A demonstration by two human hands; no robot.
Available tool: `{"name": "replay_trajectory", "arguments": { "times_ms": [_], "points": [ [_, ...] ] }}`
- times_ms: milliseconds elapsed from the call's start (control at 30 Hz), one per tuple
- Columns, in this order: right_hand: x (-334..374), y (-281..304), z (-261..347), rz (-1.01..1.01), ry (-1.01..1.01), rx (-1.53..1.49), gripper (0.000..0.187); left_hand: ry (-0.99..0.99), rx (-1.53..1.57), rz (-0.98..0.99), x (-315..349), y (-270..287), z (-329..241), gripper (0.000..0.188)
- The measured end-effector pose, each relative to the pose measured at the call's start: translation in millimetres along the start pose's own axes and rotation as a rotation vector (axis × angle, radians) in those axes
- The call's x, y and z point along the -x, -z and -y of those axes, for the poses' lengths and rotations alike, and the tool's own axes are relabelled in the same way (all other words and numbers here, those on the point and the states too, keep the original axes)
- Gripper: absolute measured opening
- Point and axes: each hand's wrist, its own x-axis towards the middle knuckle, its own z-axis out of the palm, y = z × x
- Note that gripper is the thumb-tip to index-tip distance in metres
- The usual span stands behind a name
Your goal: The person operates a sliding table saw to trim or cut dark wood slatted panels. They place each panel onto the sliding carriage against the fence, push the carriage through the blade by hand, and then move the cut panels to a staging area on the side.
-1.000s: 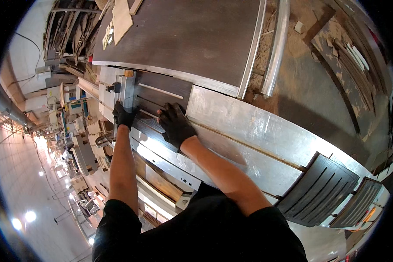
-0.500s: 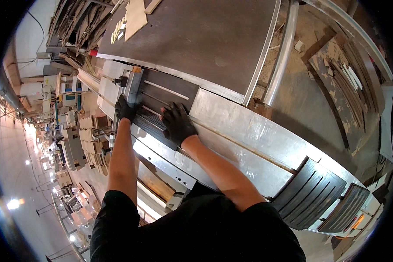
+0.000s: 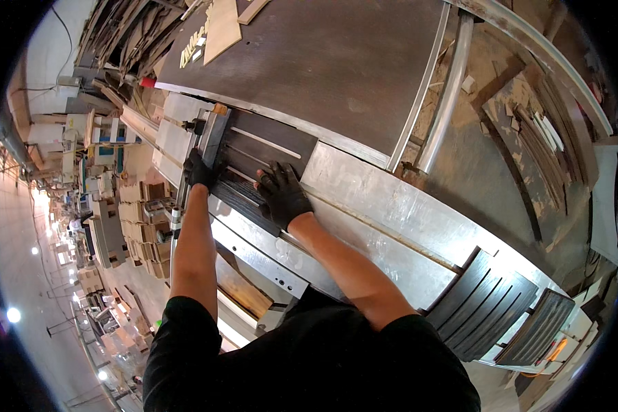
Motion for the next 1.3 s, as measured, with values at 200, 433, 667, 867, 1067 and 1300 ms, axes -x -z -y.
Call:
{"name": "replay_trajectory", "arguments": {
  "times_ms": [200, 433, 667, 867, 1067, 1300],
  "points": [
    [-5.1, 3.4, 1.5, 0.013, 0.026, 0.021, 0.058, -0.041, -0.054, -0.093, 1.2, 3.6, -1.8, 0.105],
    [-4.3, -0.4, 3.2, 0.028, 0.040, 0.050, 0.059, -0.041, 0.072, -0.093, -2.7, -8.6, 12.9, 0.111],
    [-1.1, -13.8, -0.4, -0.109, 0.067, -0.013, 0.059, -0.063, 0.044, -0.152, -1.6, -13.8, 11.7, 0.107],
    [-2.3, -11.9, -1.1, -0.170, 0.091, -0.045, 0.060, -0.043, 0.052, -0.118, -5.2, -16.4, 15.2, 0.108],
    [-1.7, 0.5, -1.4, -0.089, 0.065, -0.031, 0.058, -0.021, 0.068, -0.117, -2.3, -10.9, 5.5, 0.107],
    [-2.7, -2.7, 0.1, -0.098, 0.063, 0.004, 0.060, -0.017, 0.150, -0.088, -3.5, -10.8, 9.7, 0.104]
  ]
}}
